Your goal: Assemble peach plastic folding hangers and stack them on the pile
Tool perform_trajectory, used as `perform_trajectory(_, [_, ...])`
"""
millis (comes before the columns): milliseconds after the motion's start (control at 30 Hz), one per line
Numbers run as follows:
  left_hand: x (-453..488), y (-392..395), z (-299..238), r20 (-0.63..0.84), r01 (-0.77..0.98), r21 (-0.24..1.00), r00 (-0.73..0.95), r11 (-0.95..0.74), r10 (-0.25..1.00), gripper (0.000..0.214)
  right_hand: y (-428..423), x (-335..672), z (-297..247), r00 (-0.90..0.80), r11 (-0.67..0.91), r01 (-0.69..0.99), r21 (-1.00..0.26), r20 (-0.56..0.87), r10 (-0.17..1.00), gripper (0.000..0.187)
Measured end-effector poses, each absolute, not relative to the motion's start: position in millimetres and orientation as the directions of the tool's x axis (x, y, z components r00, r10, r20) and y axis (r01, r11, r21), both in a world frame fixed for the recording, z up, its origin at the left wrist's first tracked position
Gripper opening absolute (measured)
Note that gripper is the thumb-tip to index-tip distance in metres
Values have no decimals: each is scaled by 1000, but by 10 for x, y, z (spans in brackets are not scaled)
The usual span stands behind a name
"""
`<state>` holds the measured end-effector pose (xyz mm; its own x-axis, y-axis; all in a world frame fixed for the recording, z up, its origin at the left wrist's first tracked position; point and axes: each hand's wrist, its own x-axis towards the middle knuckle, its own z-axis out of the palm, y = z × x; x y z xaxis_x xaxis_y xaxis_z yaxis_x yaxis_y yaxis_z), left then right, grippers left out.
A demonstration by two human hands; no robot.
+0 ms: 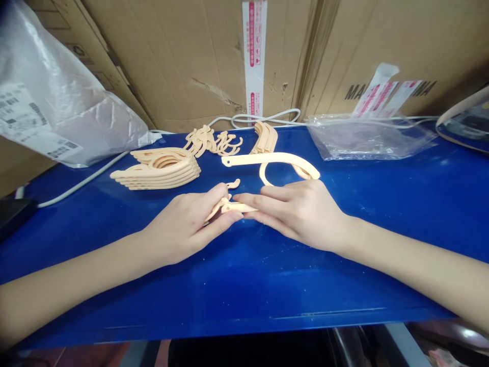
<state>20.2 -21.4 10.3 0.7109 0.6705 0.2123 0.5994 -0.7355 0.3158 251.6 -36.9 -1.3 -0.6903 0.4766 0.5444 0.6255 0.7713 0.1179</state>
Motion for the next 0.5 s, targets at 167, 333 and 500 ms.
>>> perform_trajectory(167, [191,-197,155,113,630,170,752,-758,650,41,-373,2507,-27,-702,752,628,198,562,438,29])
perform_trajectory(333, [193,-193,195,42,639,29,767,-768,640,46,-372,2488,1,-725,743,616,261,556,405,29])
perform_trajectory(500, [197,-198,214,1,644,-10,765,-765,644,44,-378,2480,37,-752,744,596,302,535,385,26])
